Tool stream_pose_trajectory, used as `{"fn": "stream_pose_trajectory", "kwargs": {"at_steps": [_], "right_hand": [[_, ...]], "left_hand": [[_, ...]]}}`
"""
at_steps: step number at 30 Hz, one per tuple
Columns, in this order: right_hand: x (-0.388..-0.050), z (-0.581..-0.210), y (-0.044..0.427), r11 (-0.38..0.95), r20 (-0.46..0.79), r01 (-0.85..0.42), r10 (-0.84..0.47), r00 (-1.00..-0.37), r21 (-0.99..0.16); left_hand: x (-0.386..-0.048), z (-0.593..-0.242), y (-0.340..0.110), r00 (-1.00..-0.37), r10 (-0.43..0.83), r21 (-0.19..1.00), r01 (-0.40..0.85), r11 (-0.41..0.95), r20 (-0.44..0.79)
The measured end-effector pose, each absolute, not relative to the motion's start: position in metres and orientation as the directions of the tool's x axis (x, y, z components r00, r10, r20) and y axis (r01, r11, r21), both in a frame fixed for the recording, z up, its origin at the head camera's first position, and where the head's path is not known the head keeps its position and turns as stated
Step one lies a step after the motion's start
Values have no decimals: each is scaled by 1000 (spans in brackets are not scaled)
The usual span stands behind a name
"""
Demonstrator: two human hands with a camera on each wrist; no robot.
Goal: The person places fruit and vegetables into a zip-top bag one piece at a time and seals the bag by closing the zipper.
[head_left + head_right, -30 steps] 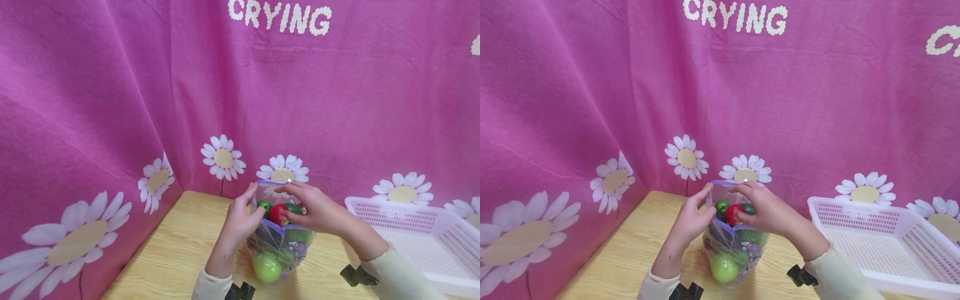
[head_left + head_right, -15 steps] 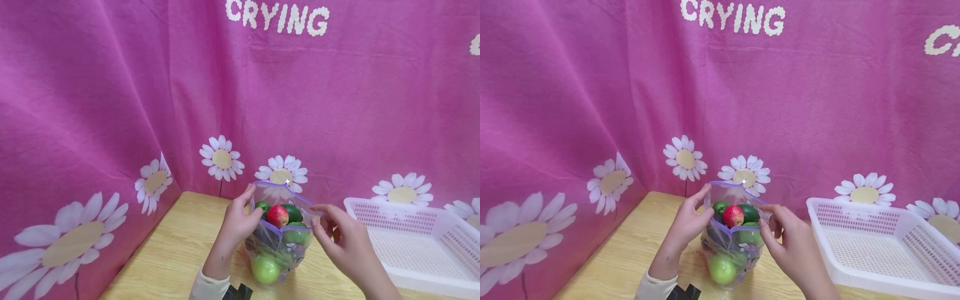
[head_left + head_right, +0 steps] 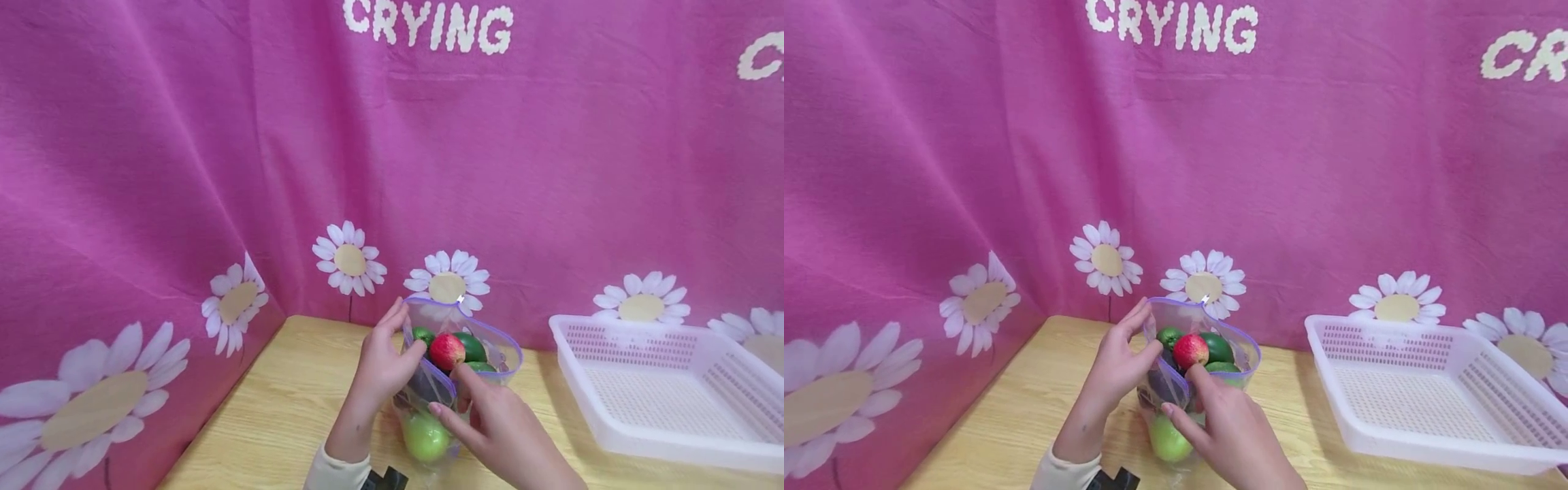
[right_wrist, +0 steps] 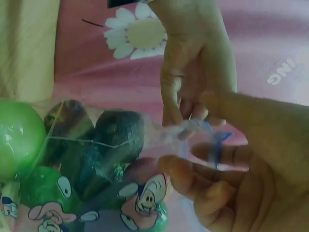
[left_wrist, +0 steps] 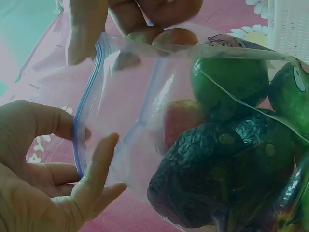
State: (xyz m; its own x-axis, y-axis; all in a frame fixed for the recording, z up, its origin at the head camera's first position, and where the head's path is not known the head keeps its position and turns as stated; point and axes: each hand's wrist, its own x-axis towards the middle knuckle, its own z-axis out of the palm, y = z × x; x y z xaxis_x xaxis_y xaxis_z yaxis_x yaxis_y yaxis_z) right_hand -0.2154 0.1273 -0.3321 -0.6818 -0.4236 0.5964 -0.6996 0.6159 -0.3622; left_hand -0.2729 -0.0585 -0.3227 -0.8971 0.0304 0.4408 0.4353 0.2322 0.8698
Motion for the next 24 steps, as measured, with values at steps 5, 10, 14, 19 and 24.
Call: {"fn": "stream_pose_trajectory", "kwargs": {"at_steps": [5,10,14,19,24], "right_hand": [[-219,-332,135,659,631,-662,-352,-692,-358],[-227,-332,158,699,700,-670,-348,-624,-250],[-231,-328,177,709,724,-684,-382,-575,-169],[-231,-322,197,714,721,-690,-414,-556,-122],[-232,-319,210,673,742,-735,-453,-495,-80]], "left_hand": [[-272,-322,-56,-900,13,885,430,179,435],[-274,-323,-63,-890,23,876,452,167,455],[-276,-323,-73,-888,24,880,460,120,460],[-282,-326,-77,-875,-21,866,476,150,484],[-291,-335,-83,-844,163,799,536,274,511]]}}
